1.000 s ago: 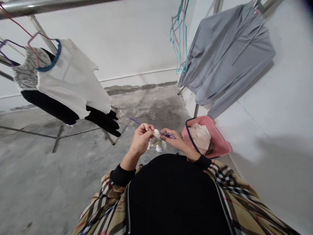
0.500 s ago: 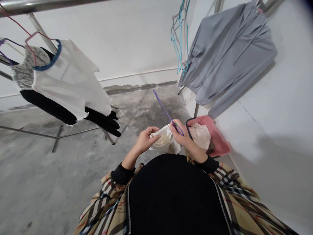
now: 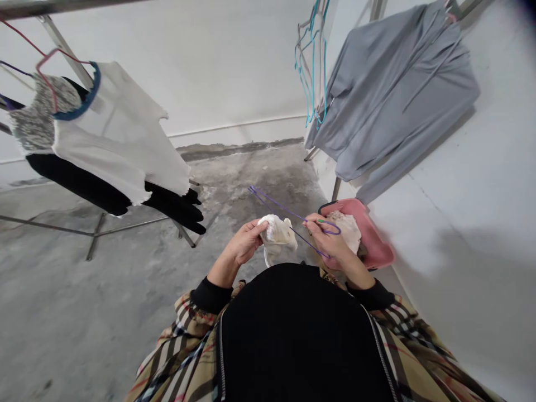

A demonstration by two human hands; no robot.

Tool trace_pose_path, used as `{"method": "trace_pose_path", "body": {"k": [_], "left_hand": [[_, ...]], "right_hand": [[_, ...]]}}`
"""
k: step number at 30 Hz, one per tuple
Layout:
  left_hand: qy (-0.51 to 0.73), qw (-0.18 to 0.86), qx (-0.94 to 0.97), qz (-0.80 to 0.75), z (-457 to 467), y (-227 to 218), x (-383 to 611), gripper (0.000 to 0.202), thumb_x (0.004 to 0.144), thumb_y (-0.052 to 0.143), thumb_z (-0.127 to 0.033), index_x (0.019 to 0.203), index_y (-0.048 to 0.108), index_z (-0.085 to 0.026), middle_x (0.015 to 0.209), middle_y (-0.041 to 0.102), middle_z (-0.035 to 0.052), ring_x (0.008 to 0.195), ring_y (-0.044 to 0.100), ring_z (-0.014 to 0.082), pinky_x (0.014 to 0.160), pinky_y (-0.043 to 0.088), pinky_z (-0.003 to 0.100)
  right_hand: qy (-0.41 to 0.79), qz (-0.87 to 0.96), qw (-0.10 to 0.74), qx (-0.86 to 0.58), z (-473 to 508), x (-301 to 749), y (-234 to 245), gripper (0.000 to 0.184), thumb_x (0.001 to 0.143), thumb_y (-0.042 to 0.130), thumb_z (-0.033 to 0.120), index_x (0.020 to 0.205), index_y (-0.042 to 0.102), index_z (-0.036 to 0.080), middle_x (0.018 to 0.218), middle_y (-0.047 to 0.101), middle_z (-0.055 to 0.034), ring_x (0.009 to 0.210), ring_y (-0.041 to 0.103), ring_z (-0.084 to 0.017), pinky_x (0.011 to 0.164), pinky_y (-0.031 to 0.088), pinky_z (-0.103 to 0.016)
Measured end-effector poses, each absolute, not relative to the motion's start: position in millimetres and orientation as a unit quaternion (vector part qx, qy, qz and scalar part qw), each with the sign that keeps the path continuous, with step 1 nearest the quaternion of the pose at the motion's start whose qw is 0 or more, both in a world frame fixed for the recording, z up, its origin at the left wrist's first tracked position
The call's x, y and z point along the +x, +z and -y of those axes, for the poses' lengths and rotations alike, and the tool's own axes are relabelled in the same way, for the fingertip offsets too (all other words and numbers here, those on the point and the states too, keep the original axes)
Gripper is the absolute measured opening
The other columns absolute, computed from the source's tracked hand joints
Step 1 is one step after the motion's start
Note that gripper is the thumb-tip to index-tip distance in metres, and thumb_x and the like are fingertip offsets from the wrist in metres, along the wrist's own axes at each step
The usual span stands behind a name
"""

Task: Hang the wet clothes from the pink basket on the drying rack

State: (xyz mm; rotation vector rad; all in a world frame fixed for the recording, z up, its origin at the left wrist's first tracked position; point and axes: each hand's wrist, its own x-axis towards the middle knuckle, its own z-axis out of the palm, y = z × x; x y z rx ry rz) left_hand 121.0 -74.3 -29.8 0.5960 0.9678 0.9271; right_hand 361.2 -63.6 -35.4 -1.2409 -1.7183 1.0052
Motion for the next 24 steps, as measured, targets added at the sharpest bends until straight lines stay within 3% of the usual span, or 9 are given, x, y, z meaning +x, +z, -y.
{"method": "trace_pose_path", "body": {"k": [9, 13, 17, 22, 24], "left_hand": [[0.547, 0.646, 0.189, -0.497, 64, -28, 102, 0.041, 0.057, 0.087, -0.043, 0.08, 0.067, -0.016, 0.068, 0.067, -0.0012, 0.059, 0.058, 0.0102, 0.06, 0.048, 0.023], [0.545, 0.627, 0.222, -0.51, 60, -27, 101, 0.042, 0.058, 0.085, -0.047, 0.082, 0.067, -0.017, 0.066, 0.065, -0.0018, 0.056, 0.057, 0.0106, 0.056, 0.047, 0.023], [0.502, 0.583, 0.361, -0.527, 63, -25, 107, 0.037, 0.07, 0.076, -0.051, 0.084, 0.071, -0.018, 0.068, 0.066, 0.0009, 0.057, 0.056, 0.0126, 0.055, 0.044, 0.024], [0.399, 0.385, 0.655, -0.514, 68, -12, 118, 0.011, 0.078, 0.071, -0.032, 0.086, 0.075, -0.025, 0.097, 0.071, 0.006, 0.082, 0.061, 0.0202, 0.073, 0.044, 0.028], [0.378, 0.315, 0.699, -0.519, 67, -5, 118, 0.013, 0.077, 0.073, -0.026, 0.089, 0.075, -0.028, 0.093, 0.071, 0.0066, 0.08, 0.058, 0.0214, 0.074, 0.041, 0.03]], "right_hand": [[0.406, 0.649, 0.317, -0.56, 83, 432, -18, 0.037, 0.086, 0.055, 0.055, 0.078, 0.074, 0.024, 0.064, 0.068, -0.0044, 0.062, 0.063, -0.02, 0.059, 0.051, -0.033], [0.433, 0.669, 0.306, -0.522, 79, 421, -22, 0.036, 0.086, 0.056, 0.053, 0.074, 0.075, 0.025, 0.066, 0.07, -0.0049, 0.067, 0.067, -0.022, 0.064, 0.054, -0.034], [0.44, 0.678, 0.312, -0.499, 66, 385, -33, 0.034, 0.087, 0.057, 0.05, 0.075, 0.075, 0.023, 0.08, 0.075, -0.0052, 0.078, 0.069, -0.023, 0.075, 0.055, -0.036], [0.428, 0.686, 0.342, -0.479, 51, 347, -38, 0.033, 0.087, 0.057, 0.047, 0.074, 0.074, 0.021, 0.079, 0.074, -0.0037, 0.074, 0.068, -0.021, 0.068, 0.053, -0.032], [0.413, 0.686, 0.364, -0.475, 43, 340, -36, 0.032, 0.086, 0.059, 0.045, 0.071, 0.073, 0.02, 0.076, 0.072, -0.0034, 0.074, 0.067, -0.02, 0.069, 0.052, -0.031]]}}
